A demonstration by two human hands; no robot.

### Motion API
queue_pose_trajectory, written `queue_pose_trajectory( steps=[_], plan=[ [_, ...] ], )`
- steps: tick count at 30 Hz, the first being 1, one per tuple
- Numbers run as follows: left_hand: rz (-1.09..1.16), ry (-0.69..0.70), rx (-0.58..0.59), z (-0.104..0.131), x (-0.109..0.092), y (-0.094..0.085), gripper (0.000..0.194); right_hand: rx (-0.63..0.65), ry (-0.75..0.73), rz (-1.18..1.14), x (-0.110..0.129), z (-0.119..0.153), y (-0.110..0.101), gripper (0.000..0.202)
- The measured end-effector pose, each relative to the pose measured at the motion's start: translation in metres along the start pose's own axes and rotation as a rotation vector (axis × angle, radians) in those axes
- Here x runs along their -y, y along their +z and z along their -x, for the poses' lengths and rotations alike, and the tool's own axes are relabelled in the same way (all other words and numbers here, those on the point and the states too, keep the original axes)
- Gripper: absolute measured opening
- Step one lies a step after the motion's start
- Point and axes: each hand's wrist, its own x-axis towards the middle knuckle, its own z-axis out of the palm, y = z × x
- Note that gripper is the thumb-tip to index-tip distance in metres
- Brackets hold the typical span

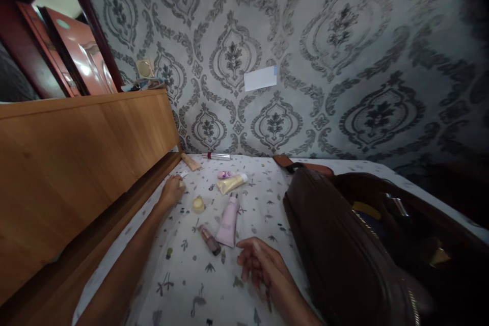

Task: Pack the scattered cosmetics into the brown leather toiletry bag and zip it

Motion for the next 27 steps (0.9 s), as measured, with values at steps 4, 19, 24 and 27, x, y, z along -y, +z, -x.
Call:
queue_pose_trajectory(
  steps=[4, 19, 24, 27],
  plan=[
    [0.297, 0.001, 0.073, 0.023, -0.031, 0.001, 0.039, 0.002, -0.008, 0.025, 0.0, 0.0, 0.0, 0.064],
    [0.987, 0.261, 0.442, 0.146, -0.133, 0.051, 0.032, -0.025, -0.061, -0.116, 0.008, 0.007, 0.006, 0.057],
    [0.867, 0.339, 0.464, 0.156, -0.121, 0.051, 0.032, -0.002, 0.0, -0.257, 0.01, 0.007, 0.008, 0.053],
    [0.765, 0.401, 0.455, 0.153, -0.114, 0.051, 0.044, -0.013, 0.0, -0.351, 0.009, 0.007, 0.008, 0.047]
  ],
)
